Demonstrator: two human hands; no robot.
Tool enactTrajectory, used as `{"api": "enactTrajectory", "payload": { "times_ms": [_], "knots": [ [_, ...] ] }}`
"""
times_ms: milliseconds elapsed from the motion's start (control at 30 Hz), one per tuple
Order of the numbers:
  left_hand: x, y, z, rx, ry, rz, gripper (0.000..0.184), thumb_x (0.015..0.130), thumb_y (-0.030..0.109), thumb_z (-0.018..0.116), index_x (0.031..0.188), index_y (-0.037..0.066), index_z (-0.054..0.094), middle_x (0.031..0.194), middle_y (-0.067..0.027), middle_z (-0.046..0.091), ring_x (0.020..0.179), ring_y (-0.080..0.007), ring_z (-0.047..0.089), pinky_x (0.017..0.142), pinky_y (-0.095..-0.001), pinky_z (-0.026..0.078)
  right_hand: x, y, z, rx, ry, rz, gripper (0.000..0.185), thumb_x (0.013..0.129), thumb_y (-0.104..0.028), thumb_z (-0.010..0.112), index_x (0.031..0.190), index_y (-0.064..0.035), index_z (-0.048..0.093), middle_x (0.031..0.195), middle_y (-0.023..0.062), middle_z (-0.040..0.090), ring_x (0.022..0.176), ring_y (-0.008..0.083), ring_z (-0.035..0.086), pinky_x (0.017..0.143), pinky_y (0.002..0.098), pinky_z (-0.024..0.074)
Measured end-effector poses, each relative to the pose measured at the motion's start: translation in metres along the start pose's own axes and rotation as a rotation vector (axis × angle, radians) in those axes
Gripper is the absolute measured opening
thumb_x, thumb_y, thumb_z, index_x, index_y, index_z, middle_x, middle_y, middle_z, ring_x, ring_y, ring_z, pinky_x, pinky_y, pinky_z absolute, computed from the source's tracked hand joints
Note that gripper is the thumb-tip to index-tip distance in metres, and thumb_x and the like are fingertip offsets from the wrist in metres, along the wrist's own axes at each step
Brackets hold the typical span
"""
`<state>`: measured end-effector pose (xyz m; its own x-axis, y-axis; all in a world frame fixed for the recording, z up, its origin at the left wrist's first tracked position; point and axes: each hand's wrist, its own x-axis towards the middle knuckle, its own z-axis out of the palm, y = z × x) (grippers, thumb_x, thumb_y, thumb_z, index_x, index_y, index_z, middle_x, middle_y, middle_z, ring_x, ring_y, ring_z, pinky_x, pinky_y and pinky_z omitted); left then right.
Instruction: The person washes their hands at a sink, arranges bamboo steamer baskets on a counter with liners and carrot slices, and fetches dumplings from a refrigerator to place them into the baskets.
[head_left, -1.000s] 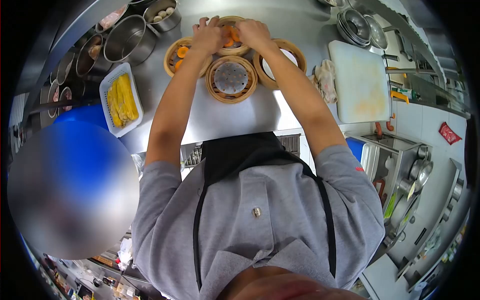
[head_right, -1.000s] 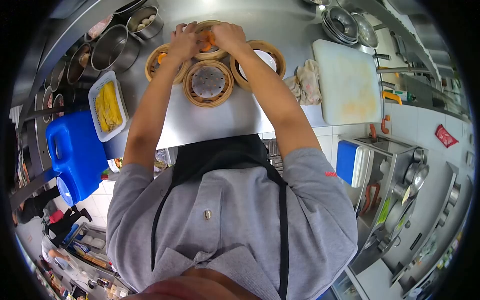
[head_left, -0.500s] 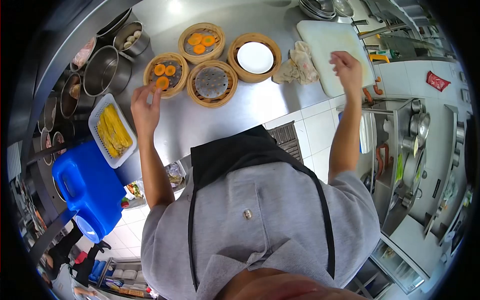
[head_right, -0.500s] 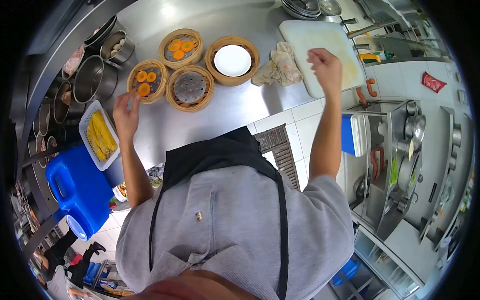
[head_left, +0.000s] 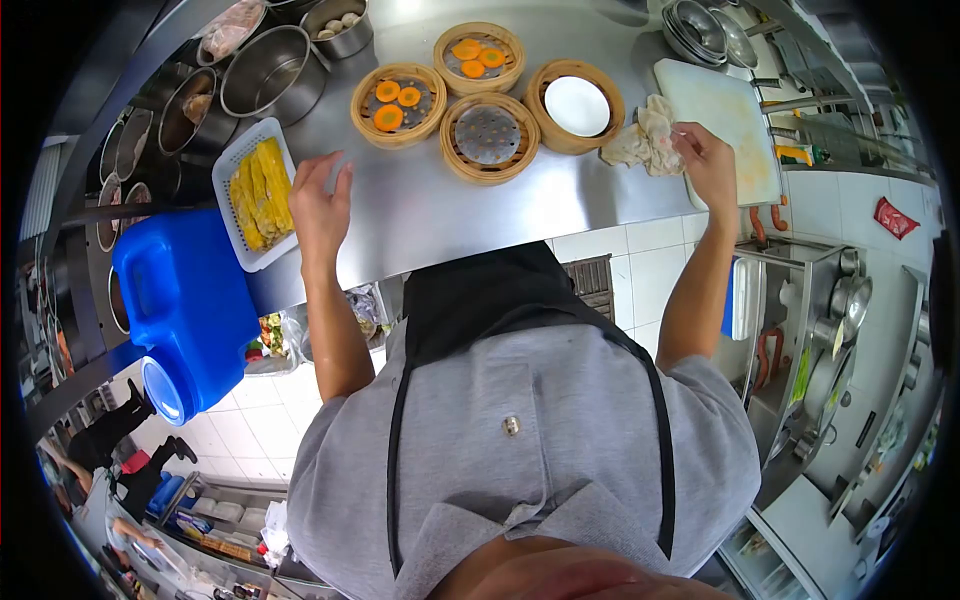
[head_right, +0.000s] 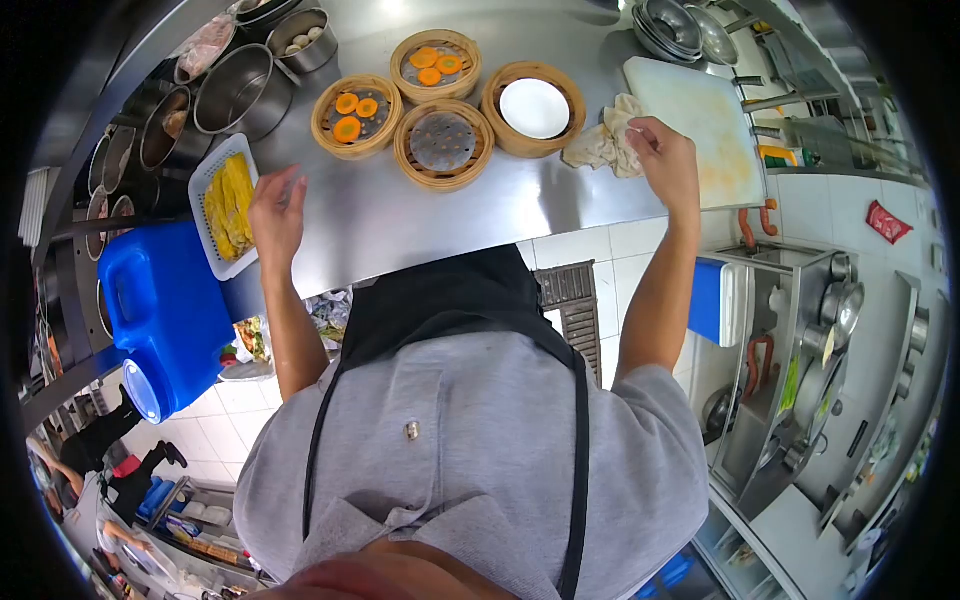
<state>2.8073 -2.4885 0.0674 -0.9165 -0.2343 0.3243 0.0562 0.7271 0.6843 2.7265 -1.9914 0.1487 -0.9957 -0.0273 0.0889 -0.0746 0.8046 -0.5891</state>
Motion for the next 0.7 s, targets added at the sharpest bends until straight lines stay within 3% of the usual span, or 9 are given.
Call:
{"api": "enactTrajectory", "payload": {
  "times_ms": [67,167,300,400,700],
  "knots": [
    [-0.002,0.005,0.001,0.024,0.001,0.063,0.024,0.087,0.014,0.07,0.109,0.003,0.07,0.099,-0.014,0.065,0.086,-0.026,0.065,0.075,-0.0341,0.053,0.002,0.0,0.006,-0.011,0.005,-0.019,0.02,0.087,-0.013,0.067,0.103,-0.001,0.069,0.072,0.0136,0.066,0.061,0.0171,0.06,0.061,0.0301,0.0492],
    [-0.011,0.017,0.003,-0.016,-0.053,-0.02,0.023,0.087,0.014,0.07,0.107,0.002,0.07,0.098,-0.0145,0.065,0.081,-0.0258,0.065,0.073,-0.0337,0.053,-0.004,-0.006,0.02,-0.027,0.003,-0.066,0.021,0.086,-0.014,0.068,0.102,-0.001,0.068,0.074,0.0167,0.067,0.062,0.0221,0.063,0.062,0.0325,0.05],
    [-0.019,0.025,0.033,-0.027,-0.106,0.162,0.022,0.085,0.012,0.071,0.105,0.002,0.071,0.098,-0.0153,0.065,0.081,-0.0254,0.064,0.069,-0.0336,0.052,-0.016,-0.003,0.036,-0.085,-0.031,-0.132,0.019,0.085,-0.015,0.067,0.1,-0.0035,0.069,0.08,0.0183,0.069,0.073,0.0328,0.067,0.068,0.0389,0.0513],
    [-0.027,0.055,0.055,-0.079,-0.215,0.244,0.02,0.083,0.01,0.07,0.101,0.001,0.071,0.097,-0.0147,0.064,0.085,-0.0315,0.063,0.074,-0.0396,0.051,-0.032,0.001,0.043,-0.167,-0.095,-0.14,0.019,0.084,-0.016,0.066,0.1,-0.0061,0.069,0.084,0.0183,0.069,0.083,0.0372,0.066,0.074,0.0437,0.0509],
    [-0.066,0.175,0.125,-0.171,-0.545,0.615,0.023,0.083,0.01,0.07,0.103,-0.001,0.069,0.093,-0.0166,0.063,0.088,-0.0354,0.06,0.08,-0.0414,0.048,-0.172,0.052,0.037,-0.116,-0.199,0.059,0.024,0.084,-0.018,0.063,0.106,-0.0095,0.067,0.093,0.019,0.068,0.091,0.0378,0.065,0.079,0.0487,0.0511]
  ]
}}
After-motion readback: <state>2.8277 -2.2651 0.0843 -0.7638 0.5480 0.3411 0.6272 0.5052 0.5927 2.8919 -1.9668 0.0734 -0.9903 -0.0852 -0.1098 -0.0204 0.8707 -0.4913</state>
